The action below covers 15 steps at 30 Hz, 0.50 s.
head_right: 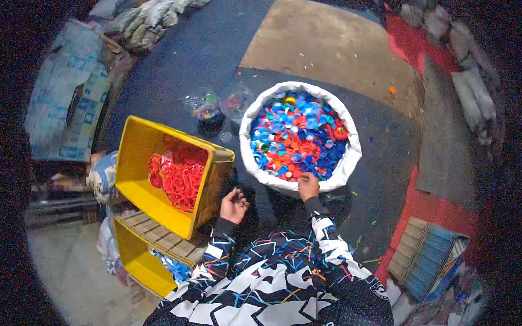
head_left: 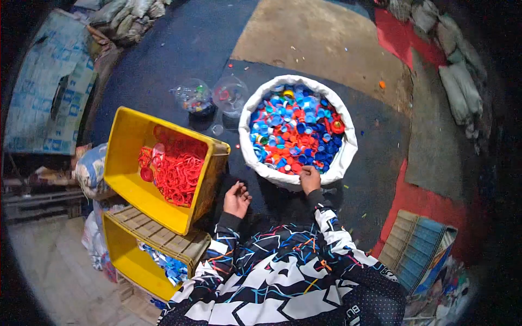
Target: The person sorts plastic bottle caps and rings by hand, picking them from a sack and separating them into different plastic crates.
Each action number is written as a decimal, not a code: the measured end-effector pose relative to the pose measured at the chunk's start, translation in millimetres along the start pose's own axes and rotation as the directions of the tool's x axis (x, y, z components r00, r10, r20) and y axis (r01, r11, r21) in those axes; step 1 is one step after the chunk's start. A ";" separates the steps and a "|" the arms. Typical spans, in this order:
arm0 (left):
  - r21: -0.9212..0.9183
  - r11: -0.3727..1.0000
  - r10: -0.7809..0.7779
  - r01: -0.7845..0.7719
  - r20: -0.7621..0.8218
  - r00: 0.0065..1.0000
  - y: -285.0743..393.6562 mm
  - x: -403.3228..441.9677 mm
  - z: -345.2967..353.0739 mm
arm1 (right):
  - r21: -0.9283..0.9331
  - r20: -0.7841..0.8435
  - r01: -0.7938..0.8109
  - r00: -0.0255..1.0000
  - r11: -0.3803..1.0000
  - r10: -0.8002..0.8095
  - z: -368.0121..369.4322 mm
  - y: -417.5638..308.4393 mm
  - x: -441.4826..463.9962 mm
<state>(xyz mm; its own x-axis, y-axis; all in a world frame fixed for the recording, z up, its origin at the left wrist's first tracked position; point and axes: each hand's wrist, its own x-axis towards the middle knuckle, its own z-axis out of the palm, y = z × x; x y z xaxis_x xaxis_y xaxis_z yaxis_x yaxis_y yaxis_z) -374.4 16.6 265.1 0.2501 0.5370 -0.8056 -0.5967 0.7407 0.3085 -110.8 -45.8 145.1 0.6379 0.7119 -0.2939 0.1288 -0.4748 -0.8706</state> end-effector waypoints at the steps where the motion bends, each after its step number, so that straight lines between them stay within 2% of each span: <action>1: 0.043 0.999 -0.023 0.023 -0.015 1.000 -11.5 13.9 10.2 | -0.070 -0.032 0.021 0.999 0.997 -0.023 -12.8 5.3 10.7; 3: 0.168 0.986 -0.017 0.019 -0.013 1.000 -33.2 32.9 34.6 | -0.193 -0.062 0.055 0.996 0.980 -0.068 -35.8 6.1 28.7; 4: 0.240 0.971 -0.002 0.007 -0.021 1.000 -42.6 41.2 42.1 | -0.198 -0.042 0.092 0.994 0.976 -0.103 -43.5 9.8 39.8; 7: 0.404 0.914 0.064 -0.018 -0.102 0.993 -61.0 53.6 85.7 | -0.395 0.030 0.295 0.951 0.870 -0.308 -52.7 7.2 71.6; 10: 0.561 0.827 0.105 -0.031 -0.100 0.989 -80.8 69.4 98.2 | -0.374 0.093 0.187 0.982 0.909 -0.164 -33.4 -0.9 91.0; 13: 0.651 0.755 0.145 -0.084 -0.039 0.989 -97.8 87.5 89.5 | -0.436 0.098 0.269 0.963 0.859 -0.252 -14.3 -9.2 99.6; 15: 0.702 0.710 0.151 -0.064 -0.063 0.987 -104.3 93.2 89.1 | -0.442 0.156 0.241 0.969 0.864 -0.190 -6.5 -6.9 102.8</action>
<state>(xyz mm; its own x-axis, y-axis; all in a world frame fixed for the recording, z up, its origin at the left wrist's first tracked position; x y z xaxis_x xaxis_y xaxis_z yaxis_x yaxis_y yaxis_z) -220.9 25.3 202.8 0.1088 0.6160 -0.7802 0.0955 0.7747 0.6250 -41.2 27.3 123.4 0.4754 0.8610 -0.1808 0.6008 -0.4678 -0.6483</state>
